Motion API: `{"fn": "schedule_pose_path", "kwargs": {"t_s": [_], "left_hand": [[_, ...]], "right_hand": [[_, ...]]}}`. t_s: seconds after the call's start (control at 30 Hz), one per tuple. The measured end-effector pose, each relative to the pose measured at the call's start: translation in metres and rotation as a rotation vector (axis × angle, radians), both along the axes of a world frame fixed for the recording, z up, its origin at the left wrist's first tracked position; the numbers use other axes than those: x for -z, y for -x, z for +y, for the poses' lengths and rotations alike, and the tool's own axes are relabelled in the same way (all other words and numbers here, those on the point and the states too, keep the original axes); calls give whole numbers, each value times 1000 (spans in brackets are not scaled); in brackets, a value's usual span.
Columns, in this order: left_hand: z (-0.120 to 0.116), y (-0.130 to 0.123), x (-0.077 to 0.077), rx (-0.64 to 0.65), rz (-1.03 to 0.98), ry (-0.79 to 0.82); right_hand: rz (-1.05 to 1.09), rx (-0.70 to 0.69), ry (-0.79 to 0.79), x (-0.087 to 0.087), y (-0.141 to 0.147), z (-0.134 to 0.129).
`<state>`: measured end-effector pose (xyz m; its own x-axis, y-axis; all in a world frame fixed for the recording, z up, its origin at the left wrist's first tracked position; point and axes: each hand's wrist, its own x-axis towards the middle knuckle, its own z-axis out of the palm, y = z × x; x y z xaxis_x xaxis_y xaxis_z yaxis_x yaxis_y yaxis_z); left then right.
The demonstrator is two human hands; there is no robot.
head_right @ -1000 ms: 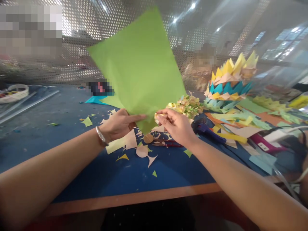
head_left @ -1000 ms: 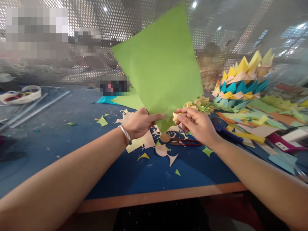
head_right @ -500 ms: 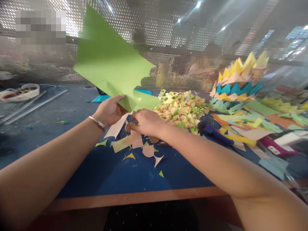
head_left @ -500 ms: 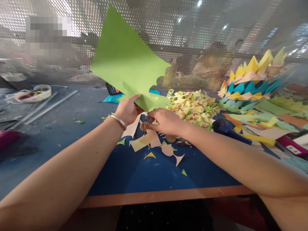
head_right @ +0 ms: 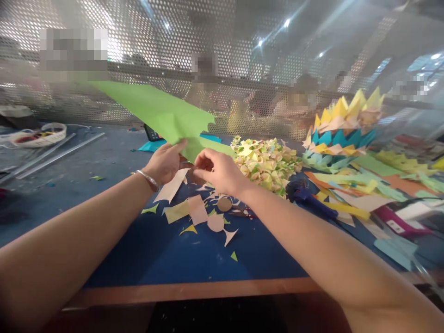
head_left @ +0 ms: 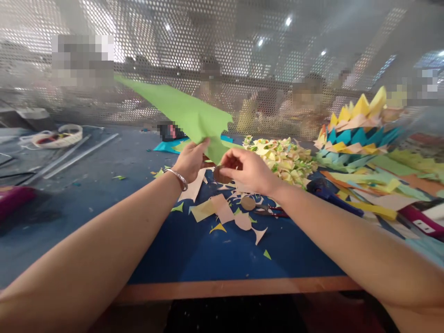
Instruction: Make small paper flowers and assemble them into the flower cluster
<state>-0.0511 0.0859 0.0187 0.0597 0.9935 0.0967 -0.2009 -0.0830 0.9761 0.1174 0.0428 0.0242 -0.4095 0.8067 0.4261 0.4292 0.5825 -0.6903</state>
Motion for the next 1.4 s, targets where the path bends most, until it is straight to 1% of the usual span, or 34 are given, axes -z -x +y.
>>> {"fn": "schedule_pose_path", "kwargs": {"t_s": [0.1, 0.2, 0.33, 0.47, 0.53, 0.7, 0.77, 0.87, 1.0, 1.17, 1.27, 1.4], "left_hand": [[-10, -12, 4, 158, -33, 18], [-27, -29, 7, 307, -95, 82], [-48, -44, 8, 435, -136, 109], [-55, -47, 9, 507, -157, 59], [-55, -47, 10, 506, -164, 36], [-52, -47, 11, 440, -159, 18], [-54, -48, 9, 424, -178, 43], [-58, -49, 6, 418, -226, 76], [-62, -52, 5, 452, -257, 20], [-56, -52, 8, 367, -228, -39], [-55, -53, 7, 354, -238, -3], [-64, -58, 3, 305, -354, 113]], "right_hand": [[60, 119, -68, -8, -23, -7], [122, 166, -90, -4, -44, -11], [77, 238, -143, 8, -60, -20], [-38, 279, -259, 13, -64, -28], [-87, 274, -319, 12, -64, -31], [-192, 262, -451, 10, -64, -34], [-210, 258, -469, 10, -64, -35], [-228, 286, -510, 10, -64, -36], [-259, 299, -578, 11, -65, -37], [-313, 253, -620, 11, -67, -36], [-319, 258, -616, 11, -67, -35], [-279, 305, -605, 12, -65, -36]]}}
